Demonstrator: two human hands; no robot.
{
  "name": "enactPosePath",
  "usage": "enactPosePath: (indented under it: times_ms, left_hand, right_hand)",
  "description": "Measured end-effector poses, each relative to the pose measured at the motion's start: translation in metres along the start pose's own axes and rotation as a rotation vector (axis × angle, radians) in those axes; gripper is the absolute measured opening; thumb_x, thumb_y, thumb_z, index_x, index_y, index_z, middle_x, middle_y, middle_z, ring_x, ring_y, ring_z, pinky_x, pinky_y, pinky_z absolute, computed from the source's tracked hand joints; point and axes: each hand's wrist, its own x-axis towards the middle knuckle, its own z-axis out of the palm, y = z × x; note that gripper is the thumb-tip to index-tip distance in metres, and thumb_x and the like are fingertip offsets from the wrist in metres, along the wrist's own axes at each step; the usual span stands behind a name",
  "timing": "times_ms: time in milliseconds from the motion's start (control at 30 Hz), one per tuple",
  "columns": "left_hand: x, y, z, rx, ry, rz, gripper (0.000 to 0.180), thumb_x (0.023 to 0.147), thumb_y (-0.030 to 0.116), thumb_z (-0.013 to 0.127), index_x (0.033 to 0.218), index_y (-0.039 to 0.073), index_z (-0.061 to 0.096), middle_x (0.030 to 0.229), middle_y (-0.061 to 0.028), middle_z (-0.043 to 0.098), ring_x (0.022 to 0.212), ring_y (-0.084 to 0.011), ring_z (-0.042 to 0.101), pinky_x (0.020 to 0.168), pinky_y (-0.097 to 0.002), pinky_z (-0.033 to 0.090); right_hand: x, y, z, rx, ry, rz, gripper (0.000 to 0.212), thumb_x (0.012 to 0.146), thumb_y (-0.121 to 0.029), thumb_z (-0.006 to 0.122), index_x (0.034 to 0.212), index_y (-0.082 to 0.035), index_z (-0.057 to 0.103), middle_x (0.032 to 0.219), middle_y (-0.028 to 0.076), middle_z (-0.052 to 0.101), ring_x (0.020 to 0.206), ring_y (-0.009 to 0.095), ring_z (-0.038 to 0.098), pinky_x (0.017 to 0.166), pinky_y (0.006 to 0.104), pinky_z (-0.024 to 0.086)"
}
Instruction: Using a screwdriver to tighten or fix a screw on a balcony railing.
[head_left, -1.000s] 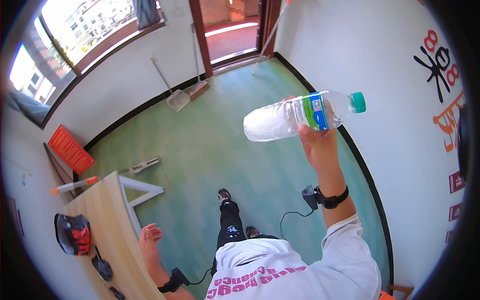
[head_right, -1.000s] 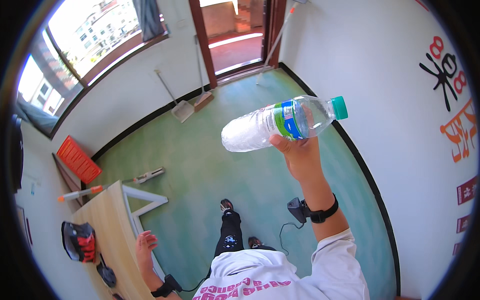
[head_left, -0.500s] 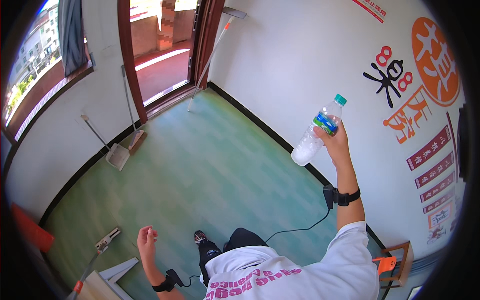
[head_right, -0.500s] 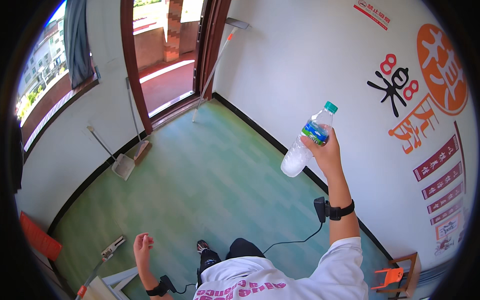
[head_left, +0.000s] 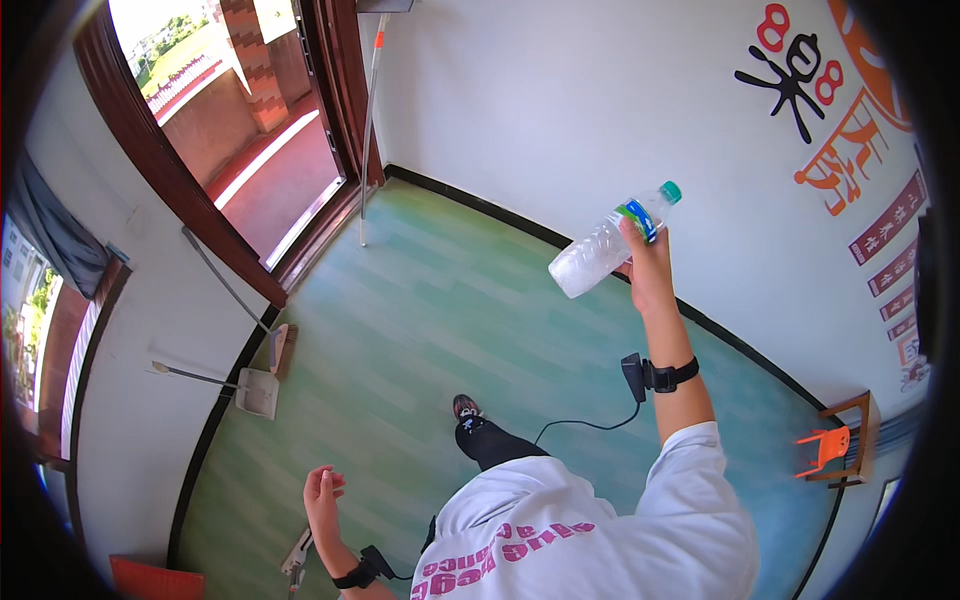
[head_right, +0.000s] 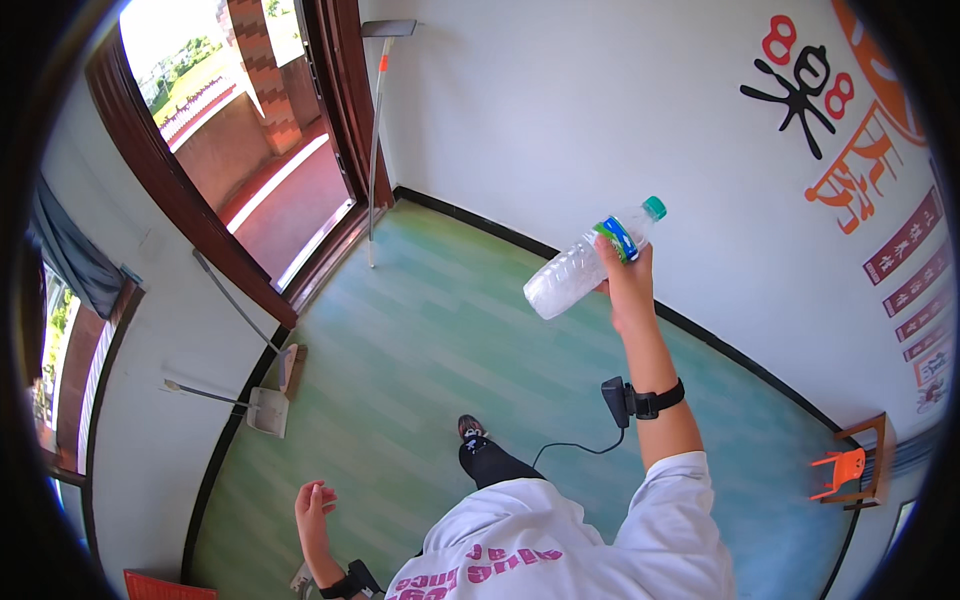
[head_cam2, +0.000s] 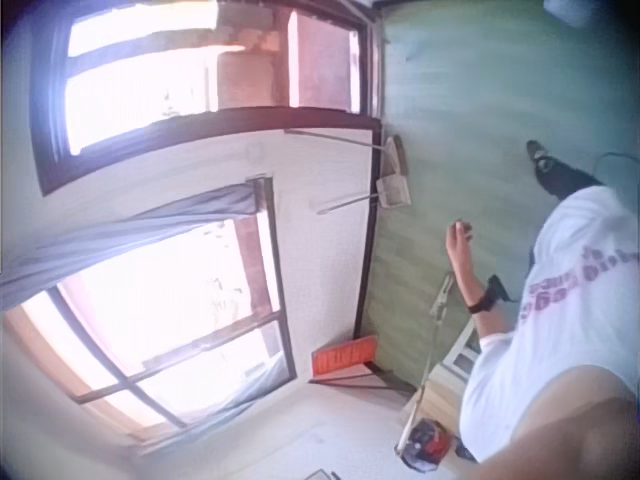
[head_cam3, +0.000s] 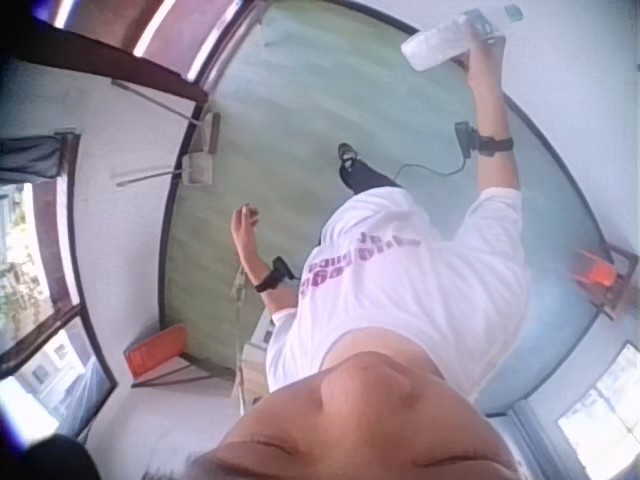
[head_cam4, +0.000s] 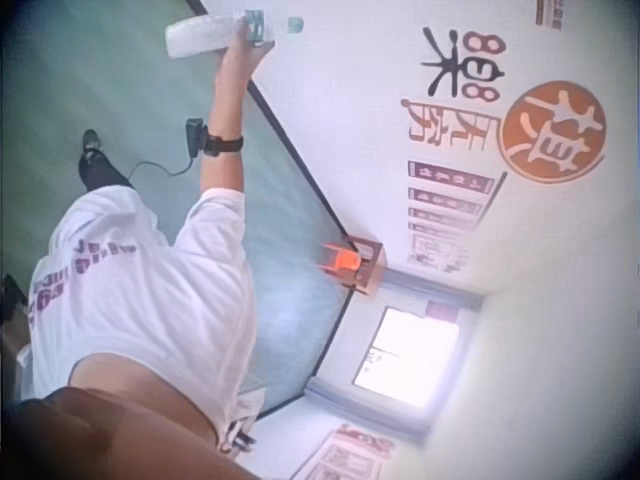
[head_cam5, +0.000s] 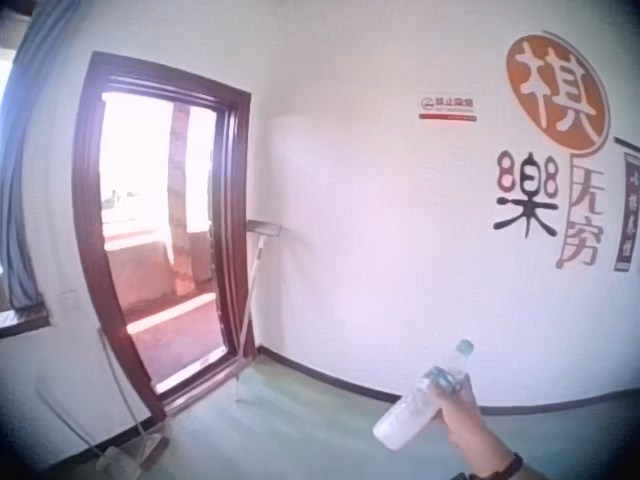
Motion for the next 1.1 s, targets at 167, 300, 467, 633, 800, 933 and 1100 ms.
enactPosePath:
  times_ms: [167, 300, 467, 633, 800, 933, 1100]
  left_hand:
    - [0.070, 0.070, 0.030, 0.071, 0.012, 0.027, 0.025, 0.101, 0.026, 0.052, 0.112, 0.005, 0.061, 0.091, -0.0022, 0.067, 0.083, -0.0108, 0.064, 0.070, -0.0256, 0.049]
    - [0.120, 0.105, 0.054, 0.100, -0.003, 0.039, 0.026, 0.101, 0.026, 0.052, 0.114, 0.004, 0.060, 0.092, -0.0030, 0.067, 0.084, -0.0113, 0.064, 0.070, -0.0259, 0.049]
    - [0.190, 0.130, 0.084, 0.099, -0.093, 0.002, 0.025, 0.101, 0.023, 0.052, 0.115, 0.004, 0.060, 0.092, -0.0039, 0.068, 0.084, -0.0118, 0.064, 0.071, -0.0261, 0.050]
    - [0.282, 0.147, 0.098, 0.103, -0.054, -0.036, 0.026, 0.101, 0.023, 0.053, 0.116, 0.003, 0.060, 0.094, -0.0045, 0.068, 0.084, -0.0121, 0.064, 0.071, -0.0267, 0.050]
    - [0.388, 0.177, 0.105, 0.060, -0.005, -0.037, 0.027, 0.100, 0.023, 0.053, 0.116, 0.003, 0.060, 0.095, -0.0052, 0.068, 0.085, -0.0129, 0.064, 0.072, -0.0271, 0.049]
    - [0.481, 0.230, 0.109, 0.040, 0.006, 0.048, 0.027, 0.100, 0.024, 0.053, 0.116, 0.003, 0.060, 0.094, -0.0053, 0.068, 0.086, -0.0131, 0.064, 0.073, -0.0273, 0.049]
    - [0.562, 0.286, 0.117, 0.057, -0.021, 0.142, 0.026, 0.100, 0.023, 0.053, 0.116, 0.002, 0.059, 0.094, -0.0051, 0.068, 0.087, -0.0127, 0.064, 0.073, -0.0274, 0.048]
  right_hand:
    - [0.076, 0.025, 0.028, -0.062, -0.058, -0.456, 0.076, 0.083, -0.013, 0.079, 0.139, -0.003, 0.028, 0.123, 0.015, 0.054, 0.111, 0.025, 0.061, 0.096, 0.0387, 0.052]
    - [0.127, 0.025, 0.065, -0.654, 0.059, -0.472, 0.075, 0.080, -0.019, 0.081, 0.133, 0.001, 0.033, 0.116, 0.024, 0.062, 0.102, 0.031, 0.067, 0.088, 0.0405, 0.053]
    - [0.217, 0.064, 0.110, -0.508, 0.012, -0.265, 0.063, 0.076, -0.025, 0.084, 0.117, 0.002, 0.043, 0.100, 0.022, 0.067, 0.093, 0.031, 0.069, 0.079, 0.0372, 0.054]
    - [0.294, 0.079, 0.169, -0.645, 0.030, -0.378, 0.058, 0.077, -0.025, 0.084, 0.115, 0.000, 0.047, 0.094, 0.011, 0.064, 0.080, 0.016, 0.063, 0.073, 0.0306, 0.054]
    - [0.362, 0.063, 0.233, -0.208, 0.076, -0.710, 0.070, 0.083, -0.010, 0.079, 0.139, -0.002, 0.038, 0.129, 0.010, 0.049, 0.112, 0.017, 0.052, 0.096, 0.0303, 0.045]
    - [0.394, -0.038, 0.251, 0.045, 0.425, -1.121, 0.061, 0.086, -0.012, 0.075, 0.134, 0.004, 0.040, 0.116, 0.015, 0.061, 0.096, 0.022, 0.066, 0.085, 0.0368, 0.057]
    - [0.452, 0.119, 0.353, -0.187, 0.152, -0.745, 0.078, 0.080, -0.008, 0.080, 0.143, -0.003, 0.033, 0.136, 0.014, 0.050, 0.120, 0.024, 0.054, 0.103, 0.0362, 0.043]
